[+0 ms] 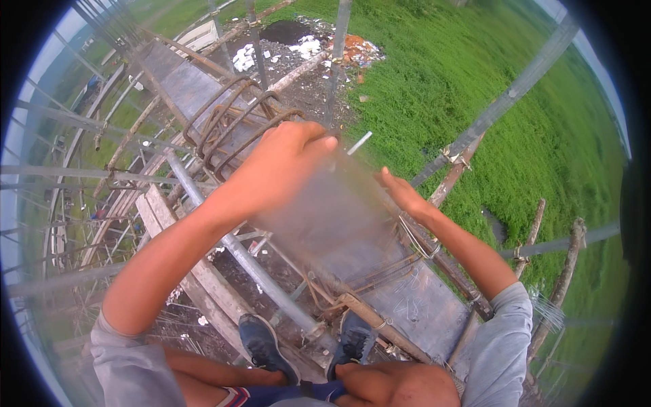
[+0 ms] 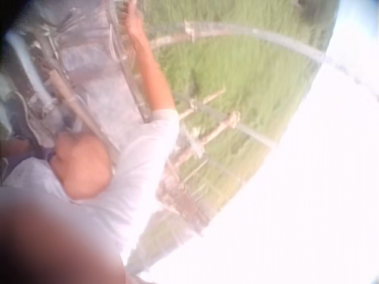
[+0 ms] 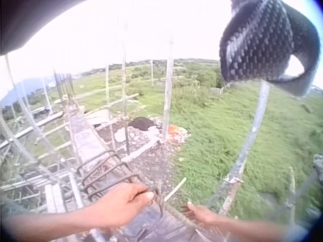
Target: The person assembles a rebar cage on a scaffold by bending and tying steel bars into a rectangular frame. They repeatedly pick up bars, bend them into shape, and secure them to the existing structure using wire ties.
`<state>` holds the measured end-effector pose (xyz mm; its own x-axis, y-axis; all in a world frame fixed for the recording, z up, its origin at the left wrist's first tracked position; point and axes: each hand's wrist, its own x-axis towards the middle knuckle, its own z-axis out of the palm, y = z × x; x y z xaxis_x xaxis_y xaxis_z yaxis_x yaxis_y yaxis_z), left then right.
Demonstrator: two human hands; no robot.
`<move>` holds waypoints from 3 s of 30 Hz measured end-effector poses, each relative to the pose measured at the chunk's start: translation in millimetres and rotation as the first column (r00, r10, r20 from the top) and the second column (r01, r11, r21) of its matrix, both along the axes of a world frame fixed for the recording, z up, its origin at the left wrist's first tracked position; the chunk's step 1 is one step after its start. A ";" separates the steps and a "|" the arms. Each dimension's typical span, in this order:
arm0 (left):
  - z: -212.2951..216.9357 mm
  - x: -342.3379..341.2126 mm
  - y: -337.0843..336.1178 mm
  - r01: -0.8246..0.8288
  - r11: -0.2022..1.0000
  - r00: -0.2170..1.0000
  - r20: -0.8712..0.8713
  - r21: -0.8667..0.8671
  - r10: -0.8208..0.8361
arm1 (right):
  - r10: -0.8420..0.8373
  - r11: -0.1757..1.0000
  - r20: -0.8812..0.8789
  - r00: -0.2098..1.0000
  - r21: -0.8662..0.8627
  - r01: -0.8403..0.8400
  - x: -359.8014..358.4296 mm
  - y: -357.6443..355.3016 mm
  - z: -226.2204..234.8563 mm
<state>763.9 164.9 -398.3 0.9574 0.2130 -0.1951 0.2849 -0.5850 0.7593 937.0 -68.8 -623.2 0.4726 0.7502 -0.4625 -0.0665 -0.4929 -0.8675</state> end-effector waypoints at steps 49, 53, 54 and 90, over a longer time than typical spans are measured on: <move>-298.4 -160.9 -65.2 -0.214 0.972 0.958 -0.173 0.094 0.227 | 0.471 0.824 0.482 0.739 -0.540 -0.173 22.2 -85.8 -57.0; -313.9 -145.0 -109.8 -0.459 0.888 0.887 -0.053 0.006 0.459 | 0.391 0.848 0.543 0.743 -0.527 -0.061 21.1 -95.5 -45.3; -318.3 -146.4 -114.4 -0.487 0.873 0.872 -0.043 0.020 0.487 | 0.355 0.871 0.559 0.749 -0.490 -0.047 21.9 -97.0 -42.1; -339.8 -110.0 -98.2 -0.724 0.251 0.684 -0.624 -0.642 0.378 | -0.068 0.989 -0.014 0.998 -0.129 0.066 -0.4 -166.5 -63.3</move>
